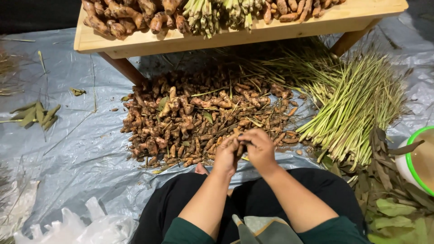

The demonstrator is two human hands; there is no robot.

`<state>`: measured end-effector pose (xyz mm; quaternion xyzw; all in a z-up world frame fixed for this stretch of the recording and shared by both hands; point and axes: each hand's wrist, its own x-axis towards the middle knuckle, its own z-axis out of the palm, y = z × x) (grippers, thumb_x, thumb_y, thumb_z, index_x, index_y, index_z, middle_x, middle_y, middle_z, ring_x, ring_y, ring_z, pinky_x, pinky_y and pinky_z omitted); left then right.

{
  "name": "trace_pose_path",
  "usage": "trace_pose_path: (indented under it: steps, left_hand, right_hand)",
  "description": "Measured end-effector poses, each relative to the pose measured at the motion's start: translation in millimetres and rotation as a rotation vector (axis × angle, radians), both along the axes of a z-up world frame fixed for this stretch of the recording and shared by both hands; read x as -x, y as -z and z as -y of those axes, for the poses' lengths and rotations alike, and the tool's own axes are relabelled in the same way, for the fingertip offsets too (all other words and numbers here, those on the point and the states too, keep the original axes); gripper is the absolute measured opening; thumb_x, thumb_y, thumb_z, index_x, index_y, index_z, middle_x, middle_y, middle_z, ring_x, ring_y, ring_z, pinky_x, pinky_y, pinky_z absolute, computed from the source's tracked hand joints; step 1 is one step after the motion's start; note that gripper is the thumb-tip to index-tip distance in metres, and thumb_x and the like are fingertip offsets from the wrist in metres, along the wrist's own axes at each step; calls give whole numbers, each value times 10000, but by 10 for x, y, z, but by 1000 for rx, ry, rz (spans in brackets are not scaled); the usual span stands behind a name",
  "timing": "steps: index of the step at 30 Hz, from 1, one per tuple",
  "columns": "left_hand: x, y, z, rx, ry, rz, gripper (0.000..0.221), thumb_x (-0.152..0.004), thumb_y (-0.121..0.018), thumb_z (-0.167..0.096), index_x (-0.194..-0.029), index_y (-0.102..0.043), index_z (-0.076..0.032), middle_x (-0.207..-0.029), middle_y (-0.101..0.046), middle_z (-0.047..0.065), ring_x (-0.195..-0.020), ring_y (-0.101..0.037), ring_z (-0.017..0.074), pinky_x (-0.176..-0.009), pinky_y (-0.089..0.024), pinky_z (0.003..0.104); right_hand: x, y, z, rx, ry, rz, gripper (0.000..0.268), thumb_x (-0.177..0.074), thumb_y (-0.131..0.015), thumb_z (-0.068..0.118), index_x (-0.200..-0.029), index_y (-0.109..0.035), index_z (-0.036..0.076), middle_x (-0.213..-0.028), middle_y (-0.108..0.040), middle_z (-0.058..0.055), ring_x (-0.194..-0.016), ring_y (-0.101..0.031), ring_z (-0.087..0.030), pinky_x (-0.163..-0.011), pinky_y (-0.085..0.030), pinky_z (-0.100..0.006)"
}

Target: A person sits on the floor and uses a small knife to trim and sort ginger roots from a large pile.

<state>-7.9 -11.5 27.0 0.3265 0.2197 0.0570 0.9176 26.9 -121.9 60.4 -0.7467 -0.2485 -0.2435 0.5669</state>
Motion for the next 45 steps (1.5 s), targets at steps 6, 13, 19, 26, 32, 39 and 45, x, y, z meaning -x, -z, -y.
trace_pose_path:
  steps: [6, 13, 19, 26, 32, 39, 45]
  left_hand:
    - [-28, 341, 151, -20, 55, 28, 190, -938, -714, -20, -1126, -735, -31, -767, -657, 116, -536, -577, 180, -494, -468, 240]
    - [-121, 420, -197, 32, -90, -103, 229, -969, -705, -124, -1177, -713, -29, -854, -718, 177, -665, -690, 256, -539, -545, 296]
    - [-122, 139, -433, 36, -156, -91, 417, -955, -742, -192, -1329, -647, -33, -1006, -735, 168, -780, -700, 242, -646, -551, 284]
    - [-7, -242, -382, -68, -13, -130, 438, -906, -784, -191, -1324, -672, -126, -1017, -767, 112, -834, -747, 245, -686, -615, 337]
    - [-67, 63, -293, -54, 73, -160, 405, -896, -810, -178, -1276, -710, -82, -1026, -775, 146, -853, -754, 277, -717, -629, 400]
    - [-83, 81, -370, -114, 99, -152, 355, -884, -814, -155, -1228, -738, -115, -961, -788, 97, -843, -755, 242, -800, -606, 407]
    - [-102, -30, -335, 2, 26, -107, 363, -894, -807, -161, -1230, -719, -53, -971, -767, 154, -821, -755, 267, -807, -624, 418]
  right_hand:
    - [-88, -76, 46, -58, 19, -59, 300, -797, -713, -169, -850, -821, 106, -841, -708, -58, -792, -709, -248, -770, -584, -352]
    - [324, -101, -60, -6, -23, -80, 360, -785, -696, -168, -890, -856, 136, -848, -718, -56, -772, -723, -275, -783, -589, -353]
    - [364, -71, -52, 82, -166, -125, 291, -836, -713, -103, -864, -846, 155, -843, -740, -8, -795, -730, -229, -905, -532, -306]
    - [74, 197, 102, -172, -148, -581, 174, -905, -743, 44, -1060, -697, 110, -971, -718, -56, -878, -646, -178, -819, -524, -343]
    - [177, -46, -52, 31, 44, -138, 245, -877, -808, 262, -1064, -748, 116, -1080, -689, -79, -1031, -680, -271, -985, -498, -400]
    - [120, 132, -105, 50, -3, -125, 241, -803, -869, 121, -1038, -848, 172, -909, -733, -35, -864, -743, -262, -824, -590, -359]
    - [185, -163, -44, -63, 136, -308, 198, -844, -848, 79, -1033, -797, 110, -945, -763, -99, -954, -730, -295, -902, -546, -388]
